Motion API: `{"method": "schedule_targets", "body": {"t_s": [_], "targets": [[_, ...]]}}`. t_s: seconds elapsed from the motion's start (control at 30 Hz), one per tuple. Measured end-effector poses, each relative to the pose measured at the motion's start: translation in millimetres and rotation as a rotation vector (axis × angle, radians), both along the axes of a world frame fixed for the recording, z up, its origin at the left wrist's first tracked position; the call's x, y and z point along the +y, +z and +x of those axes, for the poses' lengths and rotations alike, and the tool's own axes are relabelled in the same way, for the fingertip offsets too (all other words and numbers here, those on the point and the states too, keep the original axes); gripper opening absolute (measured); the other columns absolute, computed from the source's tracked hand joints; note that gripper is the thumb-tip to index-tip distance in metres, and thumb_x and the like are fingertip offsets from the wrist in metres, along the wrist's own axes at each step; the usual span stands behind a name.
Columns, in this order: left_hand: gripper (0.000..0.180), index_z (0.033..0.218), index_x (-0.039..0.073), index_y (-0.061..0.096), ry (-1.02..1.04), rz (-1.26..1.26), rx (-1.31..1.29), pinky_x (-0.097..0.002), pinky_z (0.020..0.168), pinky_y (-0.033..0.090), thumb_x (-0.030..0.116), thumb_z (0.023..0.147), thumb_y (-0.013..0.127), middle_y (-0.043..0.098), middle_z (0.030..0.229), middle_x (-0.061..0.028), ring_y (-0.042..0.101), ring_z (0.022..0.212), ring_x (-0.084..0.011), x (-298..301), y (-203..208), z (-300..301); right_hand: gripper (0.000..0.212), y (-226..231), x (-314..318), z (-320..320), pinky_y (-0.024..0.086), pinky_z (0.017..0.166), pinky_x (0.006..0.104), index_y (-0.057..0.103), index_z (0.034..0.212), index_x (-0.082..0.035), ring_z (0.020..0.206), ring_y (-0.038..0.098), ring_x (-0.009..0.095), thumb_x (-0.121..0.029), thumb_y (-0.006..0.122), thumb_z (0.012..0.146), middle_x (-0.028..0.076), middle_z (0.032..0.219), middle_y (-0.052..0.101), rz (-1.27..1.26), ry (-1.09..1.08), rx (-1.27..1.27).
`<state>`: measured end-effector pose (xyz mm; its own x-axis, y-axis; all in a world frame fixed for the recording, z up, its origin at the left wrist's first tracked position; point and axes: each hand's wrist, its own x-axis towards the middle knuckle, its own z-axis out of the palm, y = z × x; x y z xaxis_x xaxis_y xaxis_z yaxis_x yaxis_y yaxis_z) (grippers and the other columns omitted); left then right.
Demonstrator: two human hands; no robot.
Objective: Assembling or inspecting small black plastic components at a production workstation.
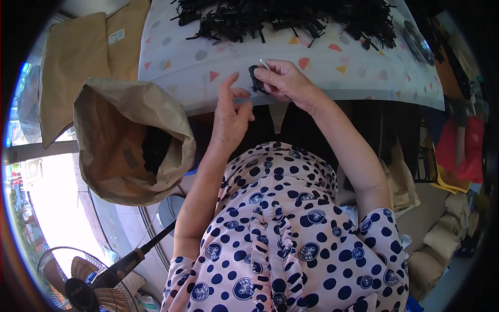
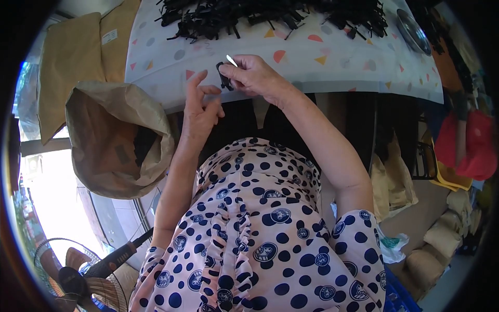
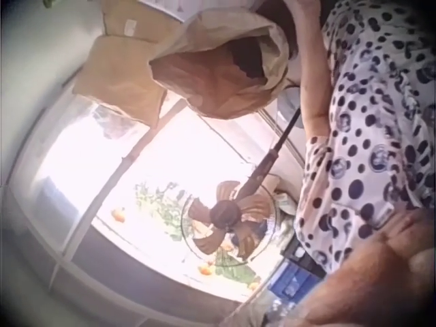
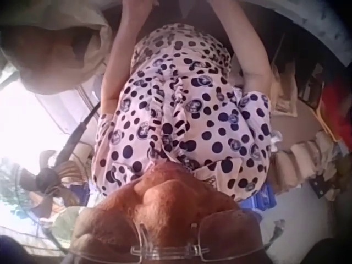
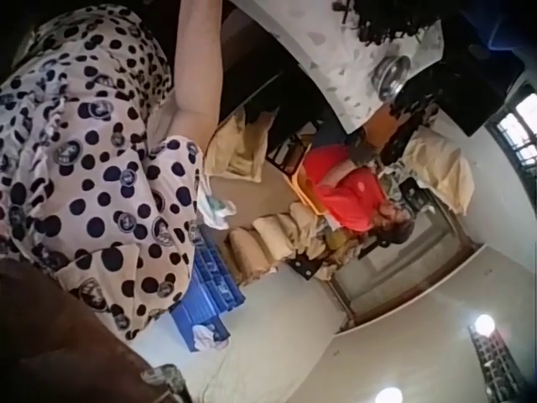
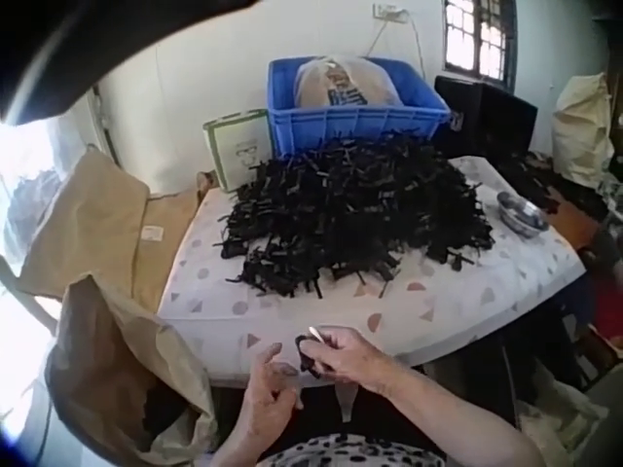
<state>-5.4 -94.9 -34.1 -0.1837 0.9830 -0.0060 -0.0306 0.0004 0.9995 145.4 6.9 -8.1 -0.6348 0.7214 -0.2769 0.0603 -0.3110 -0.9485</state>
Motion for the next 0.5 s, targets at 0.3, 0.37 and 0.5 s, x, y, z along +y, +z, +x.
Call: {"method": "schedule_targets", "body": {"t_s": [0.3, 0.37, 0.5], "targets": [[0.068, 0.140, 0.008, 0.030, -0.325, -0.060, 0.309, -0.0234, 0.068, 0.048, -0.002, 0.081, 0.064, 0.059, 0.096, -0.0095, 0.056, 0.072, -0.0099, 9.5, 16.7, 29.5, 0.020, -8.1, -29.9, 35.2, 0.023, 0.040, 0.0159, 0.062, 0.099, -0.010, 0.048, 0.035, -0.001, -0.029, 0.061, 0.092, -0.008, 0.063, 0.046, -0.031, -0.065, 0.044], [0.061, 0.135, 0.007, 0.033, -0.299, -0.057, 0.240, -0.0236, 0.067, 0.048, -0.001, 0.083, 0.063, 0.061, 0.089, -0.0082, 0.056, 0.071, -0.0100, 7.9, 15.7, 36.9, 0.021, -10.4, -33.8, 40.0, 0.024, 0.040, 0.0159, 0.062, 0.101, -0.009, 0.048, 0.035, -0.001, -0.029, 0.061, 0.092, -0.008, 0.063, 0.046, -0.034, -0.091, 0.046], [0.049, 0.128, 0.007, 0.038, -0.252, -0.006, 0.092, -0.0216, 0.061, 0.046, 0.001, 0.086, 0.062, 0.062, 0.088, -0.0086, 0.057, 0.069, -0.0098, 7.0, 8.0, 43.8, 0.027, -15.7, -40.2, 49.9, 0.025, 0.040, 0.0159, 0.060, 0.106, -0.009, 0.048, 0.034, -0.001, -0.033, 0.056, 0.094, -0.008, 0.064, 0.045, -0.037, -0.094, 0.129]]}}
